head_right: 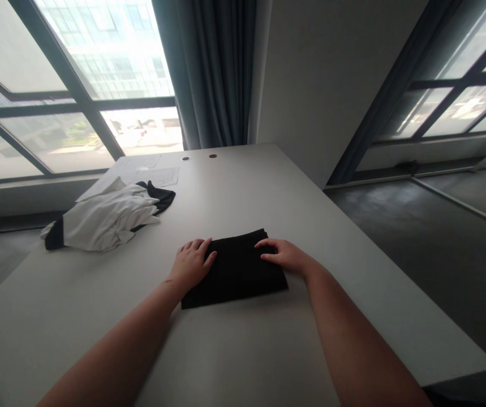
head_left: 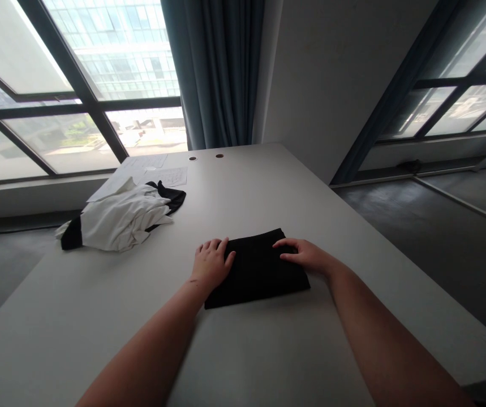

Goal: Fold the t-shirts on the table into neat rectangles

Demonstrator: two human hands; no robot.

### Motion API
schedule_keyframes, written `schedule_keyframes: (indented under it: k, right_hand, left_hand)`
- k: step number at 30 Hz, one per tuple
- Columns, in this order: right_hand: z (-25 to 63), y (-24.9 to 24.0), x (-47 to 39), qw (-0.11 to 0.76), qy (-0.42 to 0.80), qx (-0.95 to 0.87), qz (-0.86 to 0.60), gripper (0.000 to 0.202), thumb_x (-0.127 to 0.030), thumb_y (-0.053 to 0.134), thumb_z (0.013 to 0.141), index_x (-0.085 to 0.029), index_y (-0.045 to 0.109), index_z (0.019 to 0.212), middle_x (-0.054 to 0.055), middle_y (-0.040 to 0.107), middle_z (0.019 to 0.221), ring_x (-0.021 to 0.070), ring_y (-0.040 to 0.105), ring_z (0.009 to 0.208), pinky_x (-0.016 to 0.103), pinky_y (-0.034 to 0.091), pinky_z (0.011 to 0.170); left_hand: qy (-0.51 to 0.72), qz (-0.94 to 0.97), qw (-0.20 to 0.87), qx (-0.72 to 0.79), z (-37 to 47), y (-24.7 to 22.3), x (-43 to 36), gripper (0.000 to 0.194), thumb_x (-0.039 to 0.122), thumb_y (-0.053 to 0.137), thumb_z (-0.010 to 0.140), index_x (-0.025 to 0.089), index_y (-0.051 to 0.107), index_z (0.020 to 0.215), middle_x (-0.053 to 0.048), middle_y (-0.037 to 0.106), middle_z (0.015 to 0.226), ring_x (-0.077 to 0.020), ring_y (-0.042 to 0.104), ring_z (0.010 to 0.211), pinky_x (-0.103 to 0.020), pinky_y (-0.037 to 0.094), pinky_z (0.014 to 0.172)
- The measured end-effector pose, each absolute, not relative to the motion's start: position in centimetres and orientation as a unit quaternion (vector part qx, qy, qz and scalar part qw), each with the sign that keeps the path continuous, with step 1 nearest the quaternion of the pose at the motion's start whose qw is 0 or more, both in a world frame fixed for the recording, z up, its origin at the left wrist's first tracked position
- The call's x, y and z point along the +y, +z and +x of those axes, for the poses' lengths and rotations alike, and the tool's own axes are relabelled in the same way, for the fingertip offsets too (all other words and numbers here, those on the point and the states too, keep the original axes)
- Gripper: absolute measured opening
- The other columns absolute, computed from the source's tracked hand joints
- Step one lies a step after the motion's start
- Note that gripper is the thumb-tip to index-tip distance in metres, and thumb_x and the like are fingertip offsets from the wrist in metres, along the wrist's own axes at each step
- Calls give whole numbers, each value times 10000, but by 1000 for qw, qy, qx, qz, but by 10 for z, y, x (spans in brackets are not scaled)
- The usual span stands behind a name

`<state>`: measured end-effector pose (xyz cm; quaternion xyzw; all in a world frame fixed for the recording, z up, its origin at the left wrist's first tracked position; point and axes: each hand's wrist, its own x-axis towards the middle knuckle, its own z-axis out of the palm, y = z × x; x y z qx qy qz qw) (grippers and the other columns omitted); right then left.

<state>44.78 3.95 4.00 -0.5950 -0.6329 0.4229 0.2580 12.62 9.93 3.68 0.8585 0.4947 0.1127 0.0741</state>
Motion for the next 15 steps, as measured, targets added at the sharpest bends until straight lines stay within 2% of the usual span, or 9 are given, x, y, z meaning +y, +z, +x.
schedule_keyframes:
  k: [3,6,10,15]
  right_hand:
    - [449,30,47,309,411,-620,-592,419,-430,702,853,-244,742,1226,65,725,1299,291,682,1181,464,517,1065]
    - [457,26,62,336,401,-624,-581,415,-443,714,839,-241,758,1198,66,724,1312,294,663,1226,467,491,1102]
    - [477,22,100,327,400,-633,-576,415,-446,747,792,-240,786,1150,64,754,1251,299,681,1185,477,480,1110]
    - [522,16,163,351,376,-620,-593,400,-431,788,714,-226,814,1058,66,782,1178,296,688,1155,455,452,1120]
  left_hand:
    - [89,870,91,477,113,39,111,457,426,477,1046,239,577,1451,-121,661,1337,-321,595,1241,-480,466,1058]
    - [120,871,138,456,100,33,124,408,381,447,1058,251,600,1414,-87,671,1322,-278,608,1240,-447,463,1086]
    - [182,843,170,477,90,19,141,382,343,360,1085,246,687,1259,-62,699,1249,-218,632,1201,-396,456,1118]
    - [199,821,146,515,90,10,147,426,343,308,1101,242,691,1257,-78,686,1265,-228,622,1194,-414,463,1101]
